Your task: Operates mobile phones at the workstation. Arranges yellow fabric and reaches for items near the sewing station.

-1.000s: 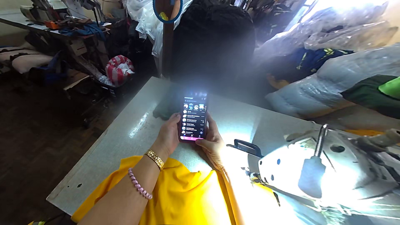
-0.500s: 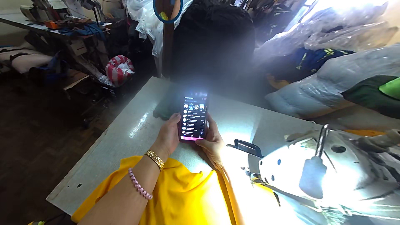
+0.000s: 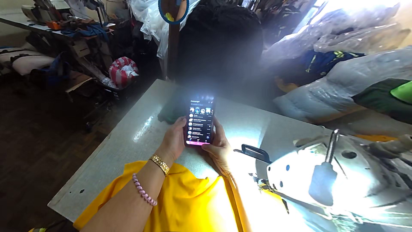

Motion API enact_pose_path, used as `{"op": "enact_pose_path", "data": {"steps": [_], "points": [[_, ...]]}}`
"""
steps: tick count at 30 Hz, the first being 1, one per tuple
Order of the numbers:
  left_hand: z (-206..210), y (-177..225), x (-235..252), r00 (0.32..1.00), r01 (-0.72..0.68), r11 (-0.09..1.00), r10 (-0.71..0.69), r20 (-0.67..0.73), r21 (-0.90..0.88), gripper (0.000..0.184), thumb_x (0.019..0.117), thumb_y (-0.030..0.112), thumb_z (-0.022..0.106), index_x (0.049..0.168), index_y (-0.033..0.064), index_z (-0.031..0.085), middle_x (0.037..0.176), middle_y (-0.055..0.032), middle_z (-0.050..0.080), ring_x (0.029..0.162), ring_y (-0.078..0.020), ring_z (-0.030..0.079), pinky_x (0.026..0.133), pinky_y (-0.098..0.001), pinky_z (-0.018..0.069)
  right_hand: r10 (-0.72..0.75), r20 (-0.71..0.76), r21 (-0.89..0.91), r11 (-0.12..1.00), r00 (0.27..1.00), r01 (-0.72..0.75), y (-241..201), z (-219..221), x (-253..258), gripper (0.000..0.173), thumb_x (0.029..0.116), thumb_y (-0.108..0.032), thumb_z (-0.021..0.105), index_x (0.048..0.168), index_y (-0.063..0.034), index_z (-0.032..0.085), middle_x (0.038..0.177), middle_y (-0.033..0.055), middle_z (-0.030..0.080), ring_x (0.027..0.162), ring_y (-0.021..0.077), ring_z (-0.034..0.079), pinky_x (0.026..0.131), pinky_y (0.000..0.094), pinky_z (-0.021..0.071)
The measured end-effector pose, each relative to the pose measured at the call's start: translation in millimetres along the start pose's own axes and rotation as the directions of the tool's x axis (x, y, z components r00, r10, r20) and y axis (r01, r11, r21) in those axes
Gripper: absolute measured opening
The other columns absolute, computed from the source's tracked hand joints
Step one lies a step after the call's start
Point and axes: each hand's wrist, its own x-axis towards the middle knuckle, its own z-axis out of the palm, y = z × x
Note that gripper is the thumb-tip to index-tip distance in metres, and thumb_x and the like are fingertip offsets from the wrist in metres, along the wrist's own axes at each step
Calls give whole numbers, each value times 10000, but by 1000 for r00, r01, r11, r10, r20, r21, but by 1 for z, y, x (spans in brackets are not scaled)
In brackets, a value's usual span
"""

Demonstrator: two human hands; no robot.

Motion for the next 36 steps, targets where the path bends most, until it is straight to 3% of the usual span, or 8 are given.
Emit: {"op": "enact_pose_path", "data": {"steps": [8, 15, 23, 29, 33, 36], "points": [[1, 0, 0, 1000, 3, 1000, -3, -15, -15, 406, 1124, 353, 270, 1392, 160, 507, 1219, -87, 674, 1058, -199, 683, 867, -408, 575, -6, 4, -5, 1000, 1000, 6, 2, -1, 1, 1052, 737, 134, 573, 1615, -306, 196, 1371, 78, 627, 1125, 198, 688, 909, 377, 597], [0, 0, -1, 1000, -1, 1000, 2, -8, 13, 404, 1124, 364, 271, 1383, 164, 509, 1223, -78, 669, 1062, -191, 678, 878, -405, 571, -33, -64, -200, 980, 997, 20, 3, 6, -1, 1119, 736, 84, 712, 1626, -319, 167, 1388, 55, 616, 1145, 194, 683, 922, 372, 605], [0, 0, -1, 1000, 2, 1000, -2, -12, 29, 414, 1121, 372, 270, 1401, 174, 501, 1234, -79, 663, 1063, -189, 673, 864, -401, 569, -83, -109, -317, 947, 991, 45, 5, 10, -1, 1124, 732, 97, 721, 1631, -288, 165, 1380, 46, 616, 1135, 148, 679, 910, 341, 602], [2, 1, -1, 1000, 10, 1000, -9, -21, 30, 406, 1124, 364, 270, 1399, 174, 501, 1223, -75, 669, 1060, -186, 675, 857, -392, 571, -58, -89, -222, 974, 994, 36, 4, 8, -1, 1076, 761, 68, 693, 1629, -299, 173, 1377, 52, 619, 1116, 168, 689, 904, 349, 605], [1, 1, -1, 999, 21, 999, -20, -28, 33, 433, 1120, 383, 287, 1458, 182, 467, 1313, -80, 637, 1142, -211, 647, 912, -435, 553, -13, -85, -112, 994, 996, 4, 2, 6, 0, 959, 810, 20, 591, 1619, -308, 197, 1376, 59, 621, 1101, 196, 695, 875, 390, 610], [1, 1, -1, 999, 19, 999, -18, -26, 32, 420, 1118, 377, 298, 1449, 183, 467, 1283, -85, 648, 1112, -214, 659, 885, -430, 563, 25, -102, -56, 998, 994, -31, 1, 5, 0, 895, 832, 22, 512, 1611, -304, 217, 1377, 87, 622, 1071, 238, 708, 849, 439, 616]]}}
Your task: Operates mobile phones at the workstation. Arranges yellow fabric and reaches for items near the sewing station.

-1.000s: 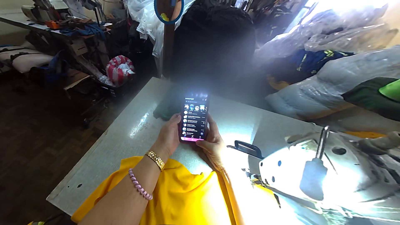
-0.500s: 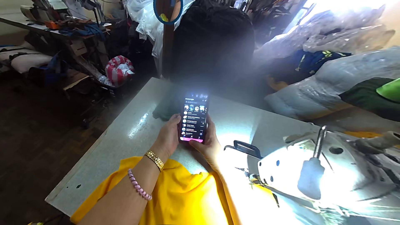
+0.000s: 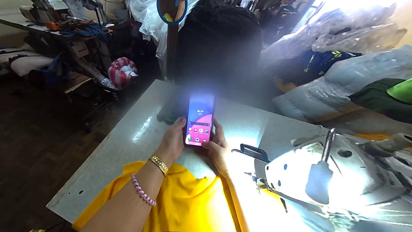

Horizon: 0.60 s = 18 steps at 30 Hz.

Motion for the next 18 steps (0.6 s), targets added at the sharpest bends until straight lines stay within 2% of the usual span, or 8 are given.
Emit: {"op": "enact_pose_path", "data": {"steps": [3, 7, 10, 11, 12, 14, 16, 18], "points": [[0, 0, 0, 1000, 0, 1000, 0, -11, 12, 415, 1115, 380, 316, 1446, 182, 470, 1266, -96, 653, 1097, -222, 666, 867, -434, 570, -11, 10, 29, 1000, 1000, 10, 0, -1, 0, 834, 857, 26, 454, 1601, -270, 222, 1370, 95, 617, 1064, 220, 705, 857, 435, 609], [0, -1, 0, 1000, -9, 1000, 9, -1, 12, 419, 1119, 370, 303, 1455, 172, 456, 1291, -87, 644, 1131, -211, 653, 913, -432, 557, -6, 21, 58, 998, 1000, 4, -4, -1, -1, 810, 839, 23, 428, 1577, -267, 260, 1383, 62, 611, 1080, 192, 694, 835, 403, 604], [0, -1, 0, 1000, -12, 1000, 12, 3, 11, 406, 1119, 360, 315, 1450, 172, 455, 1283, -89, 644, 1120, -204, 657, 906, -421, 559, -3, 1, 53, 999, 1000, 3, -5, 2, -2, 737, 882, 0, 426, 1558, -252, 280, 1334, 68, 639, 1053, 193, 703, 831, 394, 602], [0, -1, 0, 1000, -18, 1000, 18, 16, 21, 402, 1116, 360, 319, 1446, 177, 458, 1279, -86, 645, 1115, -201, 657, 901, -420, 560, -21, -25, 5, 1000, 999, 21, -5, 3, -3, 725, 893, -7, 483, 1552, -233, 282, 1305, 73, 652, 1039, 192, 710, 835, 392, 609], [-1, -2, -1, 999, -27, 999, 26, 35, 37, 397, 1113, 366, 318, 1435, 186, 465, 1267, -79, 649, 1101, -193, 660, 892, -414, 563, -49, -53, -92, 995, 997, 44, -5, 6, -4, 757, 891, -37, 591, 1554, -219, 274, 1292, 68, 660, 1033, 178, 716, 837, 375, 619], [0, -4, -1, 998, -48, 997, 44, 53, 59, 360, 1112, 377, 333, 1369, 202, 512, 1194, -56, 676, 1036, -168, 679, 841, -380, 575, -98, -108, -320, 946, 989, 59, -3, 10, -5, 983, 793, -198, 802, 1589, -233, 227, 1287, 51, 648, 1056, 137, 698, 867, 351, 613], [0, -5, -2, 996, -63, 996, 59, 68, 61, 332, 1111, 378, 345, 1334, 214, 529, 1161, -39, 684, 1006, -143, 683, 824, -351, 576, -123, -165, -484, 875, 979, 28, -4, 16, -7, 1141, 713, -293, 886, 1612, -265, 184, 1283, 66, 641, 1051, 144, 686, 872, 390, 595], [0, -5, -4, 994, -73, 996, 68, 80, 59, 327, 1112, 381, 352, 1326, 217, 538, 1184, -38, 677, 1036, -147, 674, 855, -363, 568, -146, -198, -552, 834, 969, 13, -5, 21, -7, 1183, 699, -265, 909, 1618, -264, 163, 1294, 91, 632, 1044, 178, 686, 872, 437, 587]]}}
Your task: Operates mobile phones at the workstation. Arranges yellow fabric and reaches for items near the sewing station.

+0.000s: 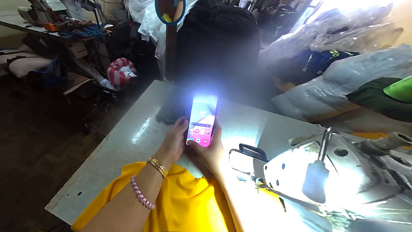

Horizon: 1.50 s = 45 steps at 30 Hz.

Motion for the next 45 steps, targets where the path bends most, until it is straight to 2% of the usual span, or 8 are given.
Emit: {"op": "enact_pose_path", "data": {"steps": [6, 9, 15, 21, 26, 29, 39, 45], "points": [[0, 1, 1, 1000, 19, 1000, -20, -4, -18, 333, 1119, 363, 333, 1336, 200, 527, 1202, -56, 674, 1050, -166, 680, 850, -378, 577, 3, 52, 138, 990, 999, -10, 7, -4, 3, 960, 819, -63, 728, 1610, -230, 210, 1324, 77, 628, 1080, 156, 683, 880, 399, 590], [-1, 3, 2, 999, 29, 999, -30, -17, -22, 354, 1118, 366, 330, 1374, 198, 507, 1222, -62, 670, 1064, -178, 679, 861, -390, 577, 11, 139, 315, 947, 990, -55, 14, -9, 6, 1048, 678, 87, 608, 1598, -225, 212, 1319, 58, 640, 1048, 138, 696, 822, 353, 605], [-3, 3, 2, 999, 37, 999, -37, -15, -27, 355, 1117, 360, 326, 1380, 200, 503, 1223, -67, 670, 1063, -186, 681, 857, -398, 580, 0, 263, 583, 797, 965, -159, 15, -16, 9, 725, 869, -12, 472, 1538, -249, 326, 1304, 83, 647, 1050, 204, 701, 825, 404, 604], [-3, 2, 3, 1000, 25, 999, -25, 2, -25, 347, 1116, 361, 332, 1351, 196, 526, 1201, -57, 678, 1048, -171, 685, 850, -382, 583, 13, 230, 591, 793, 973, -151, 15, -13, 11, 655, 874, 50, 435, 1471, -216, 389, 1243, 85, 668, 1020, 203, 707, 819, 414, 608], [-1, 3, 3, 1000, 30, 999, -30, -6, -31, 338, 1123, 335, 327, 1351, 179, 521, 1186, -65, 682, 1034, -172, 690, 847, -373, 585, 50, 168, 590, 795, 985, -141, 8, -12, 10, 359, 1089, -246, 389, 1438, -193, 453, 1166, 64, 699, 972, 168, 724, 805, 355, 621], [-2, 2, 3, 1000, 27, 999, -27, -6, -29, 339, 1120, 332, 329, 1347, 179, 529, 1183, -66, 682, 1032, -176, 688, 845, -378, 583, 49, 201, 586, 794, 978, -160, 9, -14, 8, 414, 1090, -403, 372, 1462, -231, 433, 1199, 74, 691, 1020, 192, 714, 817, 377, 616], [-2, 2, 3, 1000, 17, 999, -17, 16, -39, 329, 1122, 331, 321, 1336, 189, 528, 1179, -73, 689, 1015, -180, 700, 828, -368, 590, 67, 238, 632, 747, 969, -207, 8, -15, 8, 426, 1075, -328, 371, 1494, -257, 406, 1259, 98, 661, 1040, 236, 708, 819, 430, 616], [-2, -2, 4, 1000, -10, 998, 11, -9, 56, 557, 1101, 512, 224, 1551, 230, 389, 1439, -52, 584, 1266, -225, 597, 1003, -475, 519, 118, 248, 654, 712, 962, -256, 2, -15, 6, 503, 1107, -446, 240, 1502, -229, 464, 1280, 95, 678, 1102, 229, 694, 888, 427, 595]]}}
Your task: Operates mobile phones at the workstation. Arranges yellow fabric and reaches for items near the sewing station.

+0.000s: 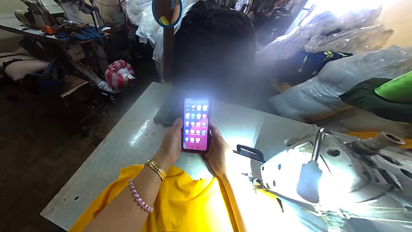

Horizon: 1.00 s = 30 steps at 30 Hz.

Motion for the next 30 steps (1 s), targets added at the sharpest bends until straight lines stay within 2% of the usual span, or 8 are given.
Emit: {"op": "enact_pose_path", "data": {"steps": [2, 6, 12, 14, 17, 21, 25, 30], "points": [[-1, -1, 1, 1000, -6, 1000, 6, -20, -2, 559, 1099, 516, 244, 1563, 236, 379, 1460, -38, 573, 1291, -218, 580, 1018, -476, 509, 6, -1, -1, 1000, 1000, -6, 1, 0, 0, 485, 1104, -409, 277, 1494, -207, 481, 1263, 120, 680, 1090, 247, 698, 884, 444, 601], [-3, -2, 3, 1000, -21, 999, 20, -9, -28, 515, 1105, 465, 314, 1544, 207, 391, 1398, -72, 607, 1223, -223, 621, 977, -465, 535, 6, -26, 24, 1000, 1000, -5, 1, -1, 0, 417, 1106, -327, 335, 1459, -198, 516, 1213, 132, 693, 1047, 246, 710, 853, 432, 610], [-2, 0, 2, 1000, -19, 998, 19, 13, -58, 471, 1111, 419, 334, 1514, 195, 425, 1336, -75, 642, 1165, -202, 649, 947, -425, 552, -16, -22, 22, 1000, 1000, 17, 3, -4, 0, 410, 1085, -348, 352, 1404, -182, 548, 1166, 136, 705, 1012, 243, 717, 823, 433, 616], [-2, 0, 2, 1000, -14, 997, 15, 13, -77, 471, 1111, 409, 336, 1523, 193, 413, 1345, -79, 635, 1178, -207, 642, 963, -430, 545, -36, 3, 14, 999, 999, 36, 5, -6, 1, 434, 1077, -373, 340, 1420, -197, 537, 1178, 127, 704, 1021, 232, 717, 815, 419, 619], [-3, 0, 4, 1000, 2, 994, -1, 12, -106, 470, 1114, 405, 329, 1528, 195, 403, 1351, -83, 632, 1189, -212, 638, 975, -435, 538, -37, 29, -4, 999, 999, 37, 5, -7, 2, 482, 1084, -432, 312, 1467, -209, 499, 1230, 123, 690, 1070, 240, 705, 859, 439, 610], [-3, 0, 5, 1000, 8, 991, -6, 14, -133, 468, 1118, 392, 321, 1525, 179, 409, 1342, -98, 636, 1177, -221, 647, 971, -436, 544, -6, 22, -31, 1000, 1000, 6, 2, -8, 3, 488, 1092, -421, 280, 1496, -226, 473, 1263, 121, 680, 1098, 244, 697, 873, 447, 604], [-2, 2, 7, 999, 27, 987, -24, 22, -161, 456, 1120, 382, 322, 1511, 172, 425, 1308, -109, 653, 1155, -231, 660, 963, -442, 550, -43, 39, 14, 999, 998, 43, 8, -12, 7, 460, 1078, -371, 322, 1464, -186, 492, 1237, 143, 682, 1078, 247, 702, 868, 440, 608], [-2, 1, 11, 999, 32, 986, -29, 23, -164, 469, 1123, 376, 318, 1526, 151, 403, 1314, -135, 653, 1180, -251, 657, 999, -451, 540, -42, 29, 73, 997, 999, 40, 5, -9, 9, 461, 1080, -313, 295, 1463, -120, 465, 1205, 177, 687, 1047, 273, 715, 836, 449, 622]]}}
